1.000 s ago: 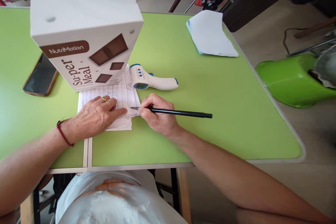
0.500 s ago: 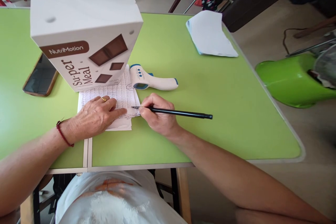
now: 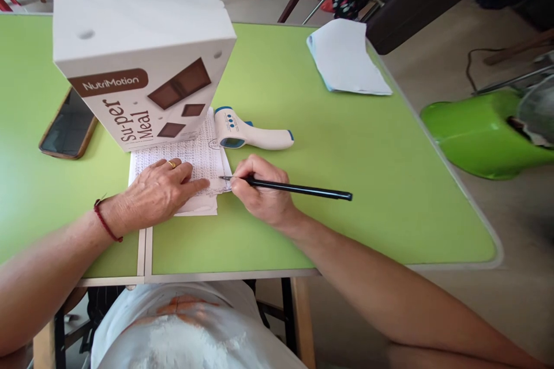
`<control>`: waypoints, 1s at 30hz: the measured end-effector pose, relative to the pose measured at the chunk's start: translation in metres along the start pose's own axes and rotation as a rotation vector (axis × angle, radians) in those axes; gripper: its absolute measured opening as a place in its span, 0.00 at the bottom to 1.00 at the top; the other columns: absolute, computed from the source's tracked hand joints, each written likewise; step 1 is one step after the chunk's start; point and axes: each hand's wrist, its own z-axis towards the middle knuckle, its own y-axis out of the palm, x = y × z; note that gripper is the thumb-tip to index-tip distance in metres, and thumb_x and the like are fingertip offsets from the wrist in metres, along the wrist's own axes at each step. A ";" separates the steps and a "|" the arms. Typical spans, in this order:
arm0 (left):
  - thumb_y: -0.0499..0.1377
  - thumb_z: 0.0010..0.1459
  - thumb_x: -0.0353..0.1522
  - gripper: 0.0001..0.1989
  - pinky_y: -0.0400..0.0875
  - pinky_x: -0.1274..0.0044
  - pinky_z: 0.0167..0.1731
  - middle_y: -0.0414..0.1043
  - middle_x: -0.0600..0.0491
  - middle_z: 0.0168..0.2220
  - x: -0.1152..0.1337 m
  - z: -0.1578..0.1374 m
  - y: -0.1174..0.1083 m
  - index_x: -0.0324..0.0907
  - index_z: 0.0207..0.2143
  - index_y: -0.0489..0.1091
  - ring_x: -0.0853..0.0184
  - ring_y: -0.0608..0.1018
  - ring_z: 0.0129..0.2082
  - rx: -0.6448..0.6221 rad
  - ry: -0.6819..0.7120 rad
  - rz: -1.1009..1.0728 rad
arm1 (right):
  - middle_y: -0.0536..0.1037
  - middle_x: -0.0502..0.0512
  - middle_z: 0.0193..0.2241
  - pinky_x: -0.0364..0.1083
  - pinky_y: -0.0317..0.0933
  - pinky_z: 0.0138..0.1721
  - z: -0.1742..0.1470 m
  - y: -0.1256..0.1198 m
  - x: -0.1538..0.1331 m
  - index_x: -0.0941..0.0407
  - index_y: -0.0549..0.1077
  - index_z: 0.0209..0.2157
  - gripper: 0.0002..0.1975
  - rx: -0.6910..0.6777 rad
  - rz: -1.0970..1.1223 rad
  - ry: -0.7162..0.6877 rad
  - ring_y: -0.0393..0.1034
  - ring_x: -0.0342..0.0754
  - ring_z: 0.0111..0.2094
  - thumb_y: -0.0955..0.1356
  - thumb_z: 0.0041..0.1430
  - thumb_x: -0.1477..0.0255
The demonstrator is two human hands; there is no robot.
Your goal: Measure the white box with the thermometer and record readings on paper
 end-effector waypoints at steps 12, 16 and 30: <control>0.48 0.65 0.25 0.18 0.66 0.71 0.30 0.69 0.48 0.35 0.000 -0.002 0.000 0.45 0.53 0.69 0.63 0.69 0.27 -0.022 -0.018 -0.037 | 0.74 0.51 0.27 0.46 0.64 0.30 0.008 -0.036 -0.012 0.54 0.72 0.34 0.10 0.004 -0.423 -0.423 0.68 0.47 0.30 0.66 0.54 0.82; 0.50 0.64 0.27 0.14 0.67 0.70 0.30 0.69 0.48 0.34 -0.001 -0.002 0.001 0.42 0.48 0.71 0.62 0.70 0.27 -0.028 -0.026 -0.070 | 0.75 0.52 0.26 0.47 0.58 0.32 0.006 -0.049 -0.018 0.56 0.73 0.31 0.09 -0.140 -0.640 -0.453 0.68 0.48 0.30 0.66 0.54 0.83; 0.66 0.45 0.52 0.39 0.66 0.54 0.49 0.62 0.49 0.51 -0.050 -0.015 -0.025 0.50 0.58 0.61 0.50 0.67 0.53 1.377 -0.406 0.126 | 0.77 0.53 0.28 0.49 0.58 0.39 0.007 -0.054 -0.002 0.57 0.77 0.32 0.07 -0.491 -0.663 -0.359 0.69 0.48 0.32 0.67 0.57 0.80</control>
